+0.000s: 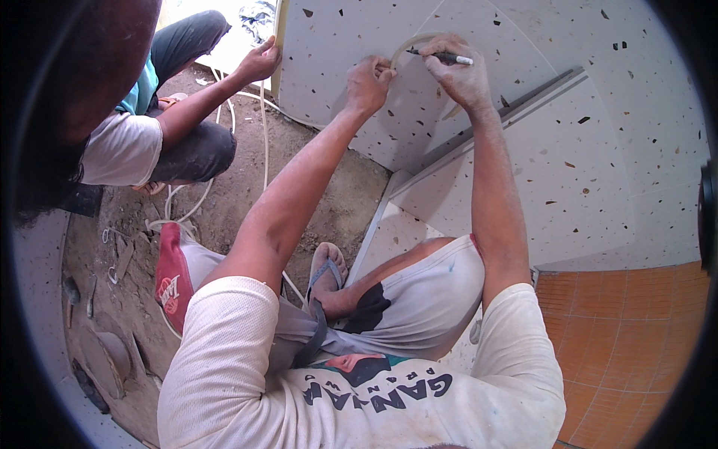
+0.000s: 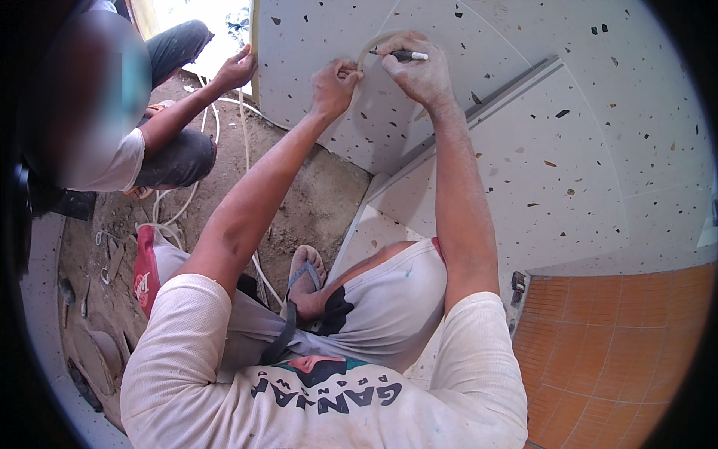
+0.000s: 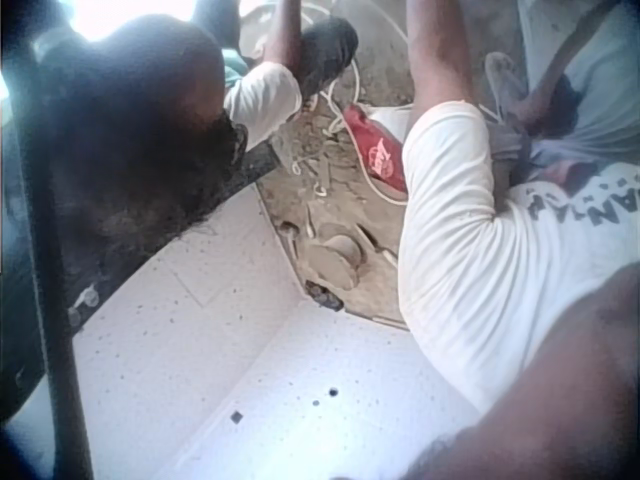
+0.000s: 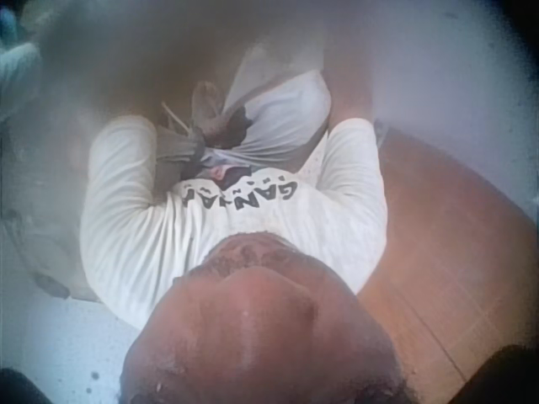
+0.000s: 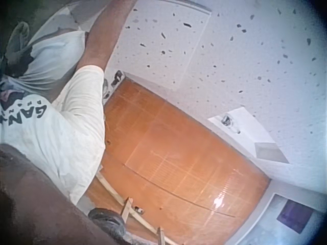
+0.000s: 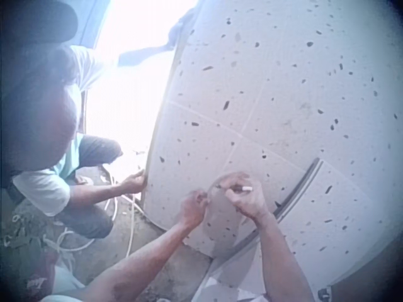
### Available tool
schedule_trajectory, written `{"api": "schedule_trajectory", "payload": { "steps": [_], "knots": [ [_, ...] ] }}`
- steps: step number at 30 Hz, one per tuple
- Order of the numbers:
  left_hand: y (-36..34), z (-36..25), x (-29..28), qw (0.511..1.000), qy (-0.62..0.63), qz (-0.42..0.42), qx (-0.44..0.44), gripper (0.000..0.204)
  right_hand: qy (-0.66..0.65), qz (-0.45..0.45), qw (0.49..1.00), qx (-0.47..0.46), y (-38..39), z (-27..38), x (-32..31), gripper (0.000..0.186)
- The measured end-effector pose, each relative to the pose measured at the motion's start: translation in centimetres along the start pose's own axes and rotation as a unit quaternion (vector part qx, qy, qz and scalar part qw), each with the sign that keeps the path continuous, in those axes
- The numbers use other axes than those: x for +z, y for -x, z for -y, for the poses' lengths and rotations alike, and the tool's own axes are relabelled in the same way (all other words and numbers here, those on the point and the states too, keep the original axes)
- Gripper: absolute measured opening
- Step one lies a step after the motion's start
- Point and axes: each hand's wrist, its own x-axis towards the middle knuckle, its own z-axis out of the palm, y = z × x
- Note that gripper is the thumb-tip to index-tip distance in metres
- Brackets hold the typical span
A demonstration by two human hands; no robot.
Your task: The person measures and marks a wall with a flexible conduit and a marker. They then use a hammer to drive a nail into the wall to secure the conduit. Another person assists by handing over tools and materials.
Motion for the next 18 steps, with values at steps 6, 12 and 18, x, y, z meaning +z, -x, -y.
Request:
{"api": "schedule_trajectory", "payload": {
  "steps": [6,12,18],
  "knots": [
    [-0.2,0.3,0.0,1.000,0.015,-0.002,0.001,0.018,0.011,0.003,1.000,0.023,0.7,0.1,0.9,0.014],
    [-0.2,-0.2,-0.1,1.000,-0.014,0.004,-0.001,0.019,0.017,-0.039,0.999,-0.017,1.4,-0.2,1.8,0.016],
    [-0.4,0.3,0.2,1.000,-0.019,0.008,0.001,0.025,0.016,-0.077,0.996,-0.029,3.0,-1.5,2.9,0.015]
  ]
}}
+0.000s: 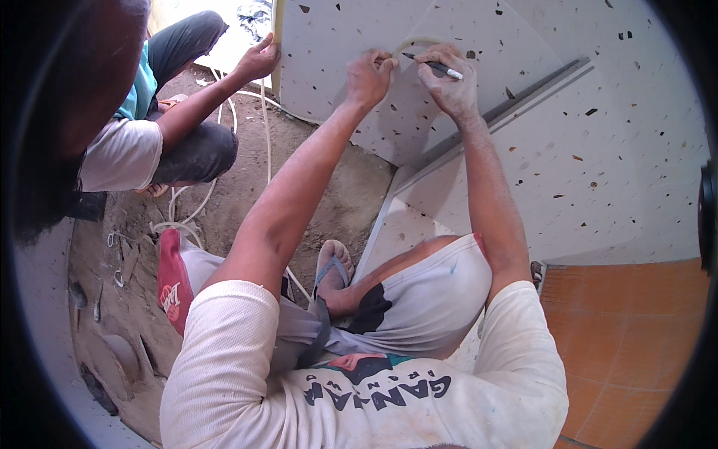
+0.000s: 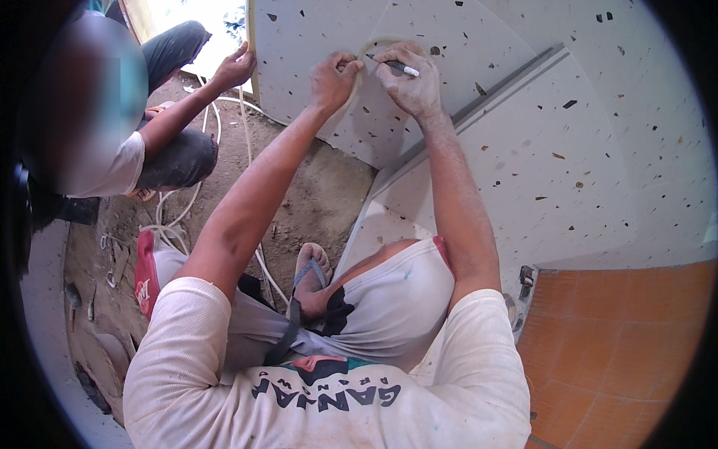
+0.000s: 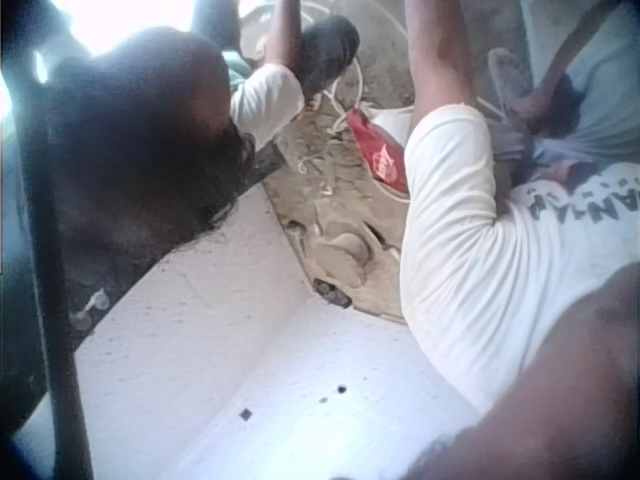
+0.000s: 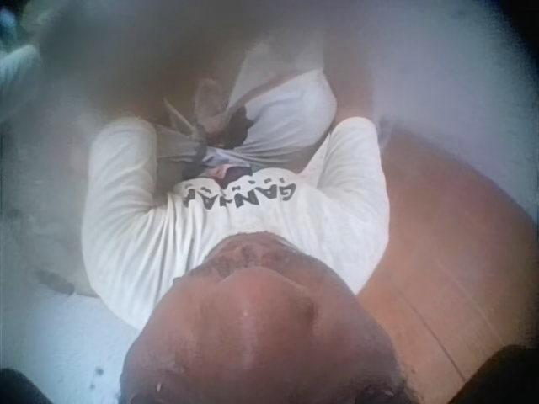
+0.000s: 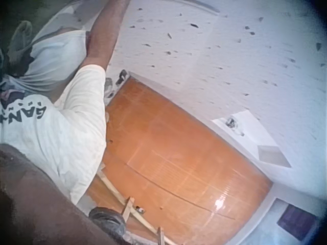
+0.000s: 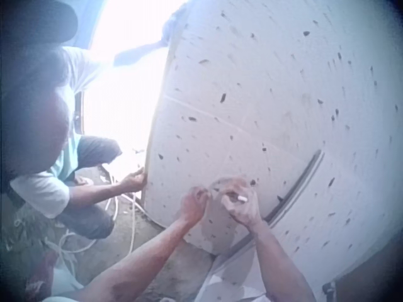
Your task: The person measures and marks a wall with a flexible conduit and a marker. They then use a hammer to drive a nail into the wall to secure the conduit. Another person assists by handing over tools and materials.
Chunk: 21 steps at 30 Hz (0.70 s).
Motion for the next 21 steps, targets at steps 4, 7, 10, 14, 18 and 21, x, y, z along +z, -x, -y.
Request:
{"api": "schedule_trajectory", "payload": {
  "steps": [4,7,10,14,18,21],
  "knots": [
    [-0.3,0.5,0.0,1.000,0.009,0.000,0.012,0.027,-0.031,-0.012,0.999,0.010,0.8,-0.4,0.8,0.015],
    [-0.3,0.1,-0.1,1.000,0.004,0.014,-0.020,0.027,-0.021,-0.036,0.999,-0.011,1.1,-0.7,1.1,0.014],
    [-0.3,-0.4,-0.2,0.999,0.001,0.024,-0.044,0.026,-0.008,-0.056,0.998,-0.015,1.4,-0.8,1.2,0.013],
    [-0.5,-0.4,-0.4,0.999,-0.007,0.026,-0.029,0.025,-0.014,-0.069,0.997,-0.015,1.6,-0.7,1.6,0.013],
    [-1.0,0.0,-0.5,0.999,-0.011,0.036,-0.031,0.023,-0.031,-0.075,0.996,-0.033,1.6,-1.4,2.0,0.012],
    [-1.3,0.3,-0.5,0.998,-0.019,0.042,-0.034,0.022,-0.038,-0.086,0.995,-0.041,1.8,-1.5,2.4,0.013]
  ]
}}
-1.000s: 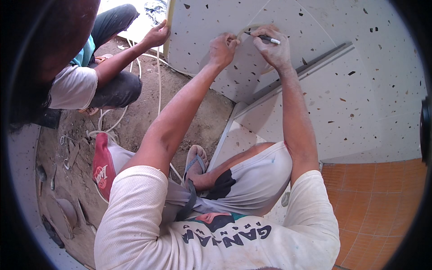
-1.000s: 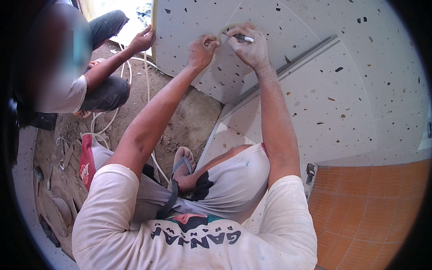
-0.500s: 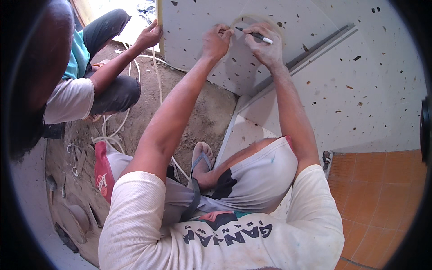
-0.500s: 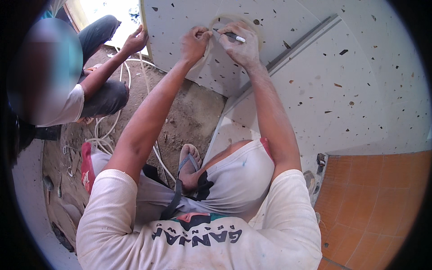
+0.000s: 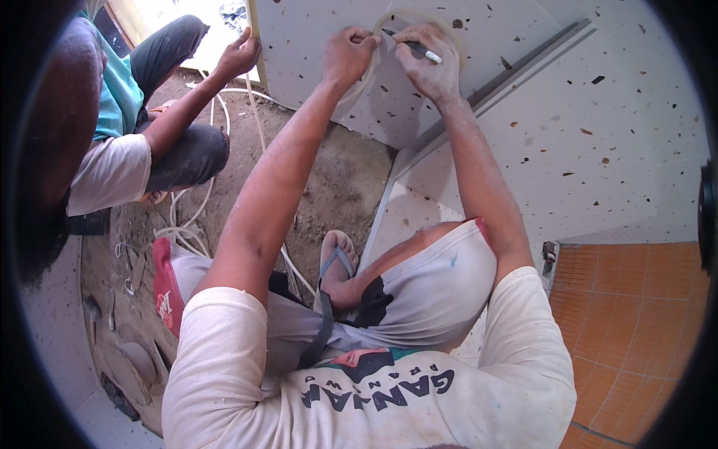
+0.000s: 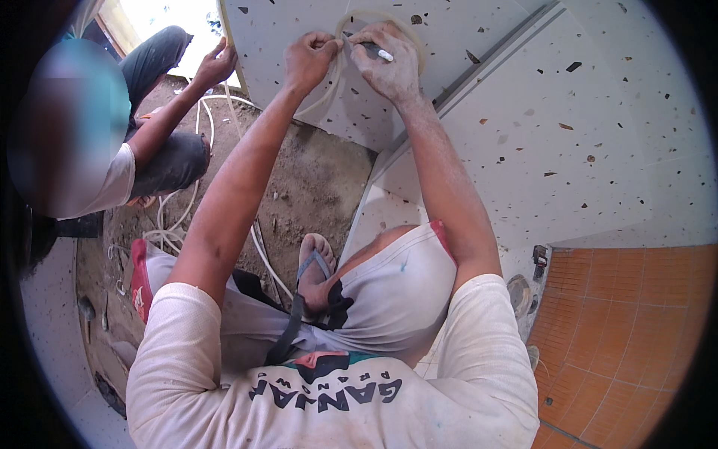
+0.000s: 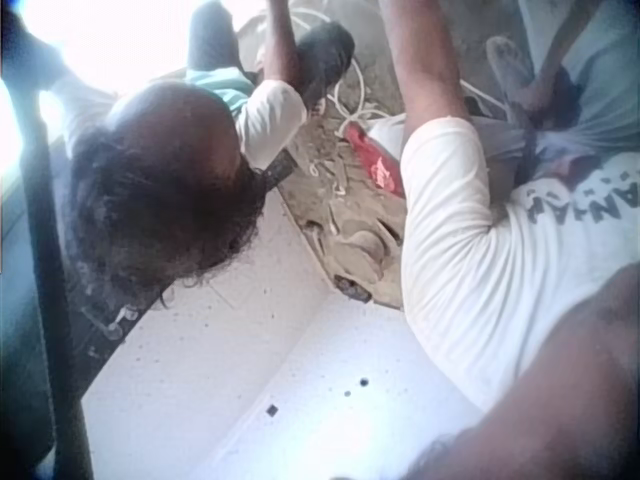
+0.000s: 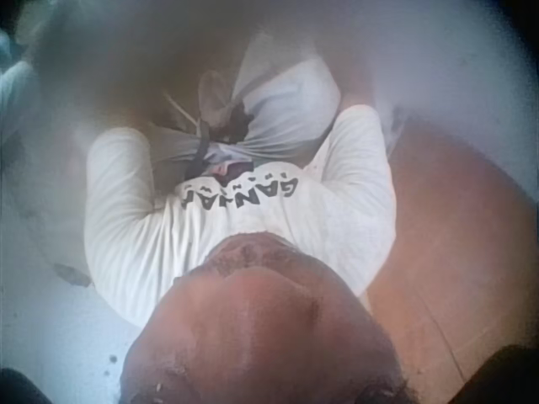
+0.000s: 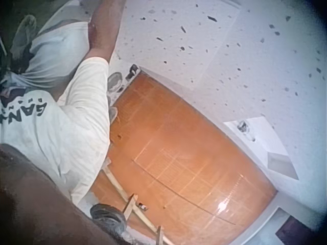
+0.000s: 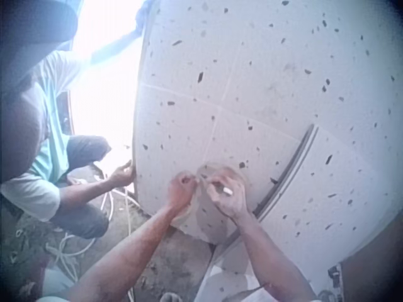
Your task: The person measures and marks a wall with a flexible conduit and a marker. They then use a hammer to drive a nail into the wall to secure the conduit. Another person assists by handing over tools and materials.
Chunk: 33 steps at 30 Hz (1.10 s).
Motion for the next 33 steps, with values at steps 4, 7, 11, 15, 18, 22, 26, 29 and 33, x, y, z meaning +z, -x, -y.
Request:
{"api": "schedule_trajectory", "payload": {
  "steps": [4,7,11,15,18,22,26,29,33],
  "knots": [
    [-0.1,0.1,-0.3,1.000,0.000,0.012,-0.002,0.022,0.002,0.003,1.000,-0.008,0.1,0.1,0.2,0.013],
    [-0.2,0.0,-0.3,1.000,0.016,0.018,-0.018,0.022,0.008,-0.002,1.000,-0.013,0.1,-0.3,0.4,0.014],
    [-0.3,0.1,0.0,1.000,0.019,0.011,-0.016,0.023,0.004,-0.007,1.000,-0.009,0.2,-0.3,0.4,0.014],
    [-0.1,-0.3,-0.2,0.999,0.028,0.026,-0.025,0.026,0.066,0.003,0.996,-0.066,0.3,-0.7,0.2,0.014],
    [-0.3,-0.3,-0.5,0.999,0.006,0.037,-0.033,0.022,0.060,0.027,0.998,-0.001,0.0,0.9,0.2,0.010],
    [-0.5,-0.3,-0.3,0.998,0.003,0.049,-0.029,0.020,0.029,-0.013,0.999,-0.007,0.5,0.6,0.3,0.010],
    [-1.0,0.5,-0.3,0.996,0.034,0.073,-0.041,0.022,-0.019,-0.091,0.996,0.012,1.8,0.7,1.4,0.011],
    [-1.3,0.5,-0.5,0.993,0.058,0.086,-0.057,0.023,-0.082,-0.130,0.988,0.026,2.4,0.6,2.2,0.012],
    [-1.4,0.6,-1.0,0.990,0.083,0.104,-0.047,0.020,-0.085,-0.173,0.981,0.030,3.0,0.2,3.5,0.012]
  ]
}}
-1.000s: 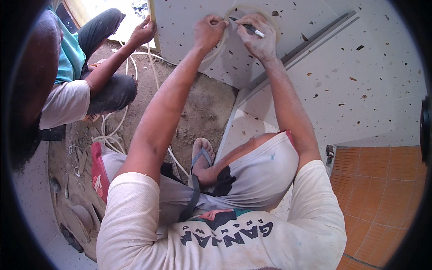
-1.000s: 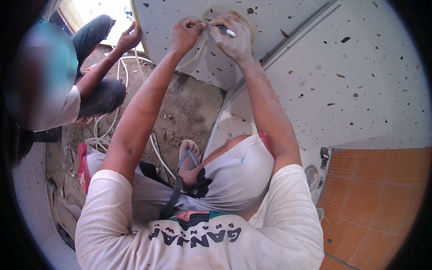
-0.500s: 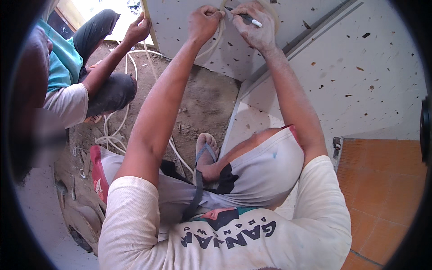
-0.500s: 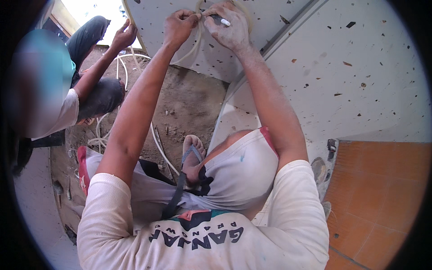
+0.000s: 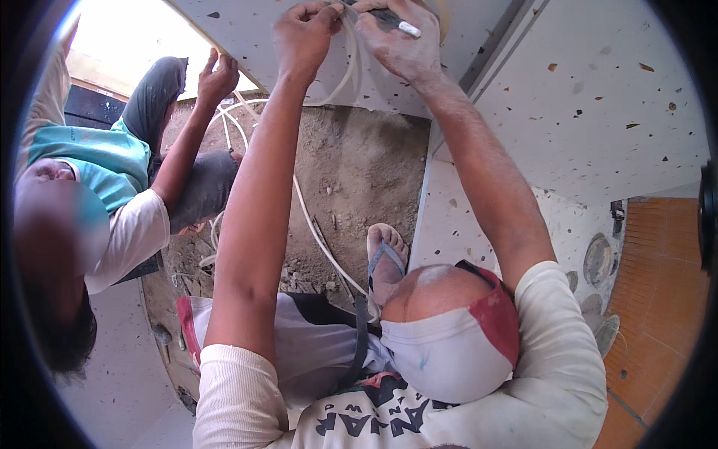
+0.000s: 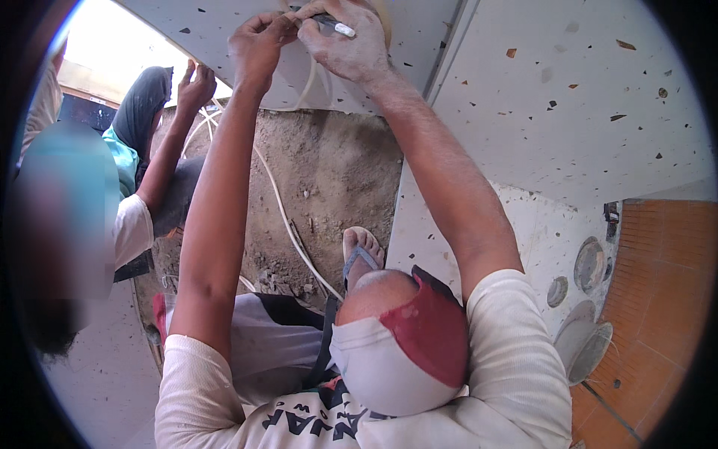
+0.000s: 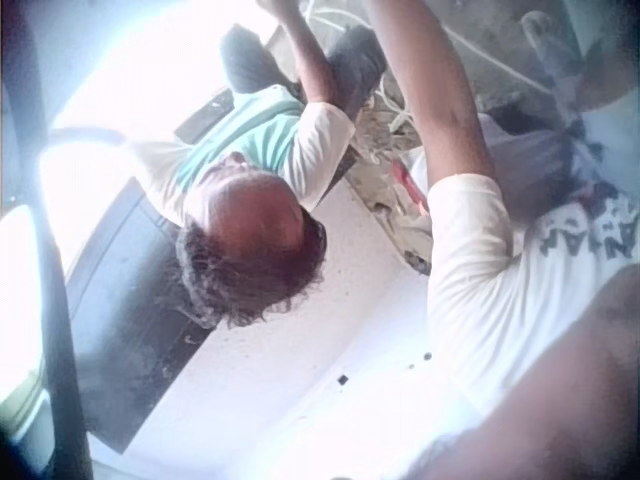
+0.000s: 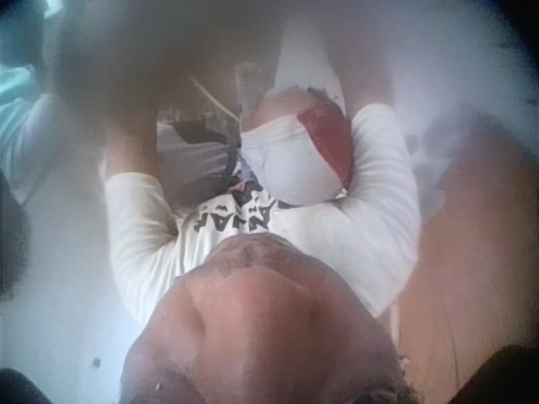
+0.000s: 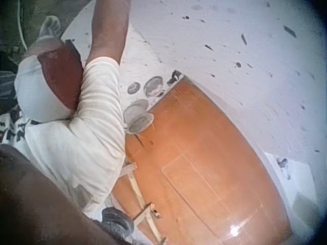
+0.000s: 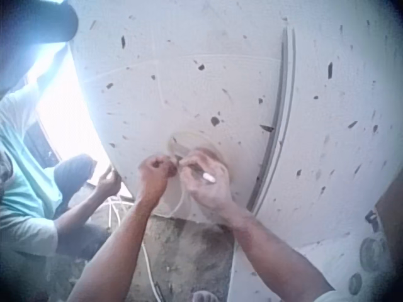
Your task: The person measures and marks a wall with a flexible conduit and a marker. They then use a hammer to drive a nail into the wall to secure the conduit. Another person assists by handing over tools and materials.
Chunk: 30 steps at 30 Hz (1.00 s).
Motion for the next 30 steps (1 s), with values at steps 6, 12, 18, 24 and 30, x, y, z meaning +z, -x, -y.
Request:
{"api": "schedule_trajectory", "payload": {
  "steps": [6,12,18,24,30],
  "knots": [
    [0.0,-0.3,0.5,1.000,0.014,-0.009,-0.011,0.019,-0.021,-0.027,0.999,-0.013,0.3,-1.0,-0.1,0.012],
    [-0.3,0.3,0.3,0.999,-0.001,-0.036,-0.010,0.017,-0.047,-0.018,0.997,0.053,1.1,-1.1,0.3,0.013],
    [-0.4,0.8,0.1,0.999,0.014,-0.028,-0.011,0.016,-0.073,0.002,0.996,0.057,0.8,-0.9,-0.2,0.015],
    [-0.4,0.8,0.1,0.999,0.002,-0.034,-0.010,0.017,-0.131,-0.008,0.991,0.024,1.1,-1.9,0.3,0.017],
    [-0.3,0.4,0.2,0.999,-0.020,-0.034,-0.010,0.016,-0.109,-0.001,0.993,0.048,1.2,-1.8,0.3,0.017]
  ]
}}
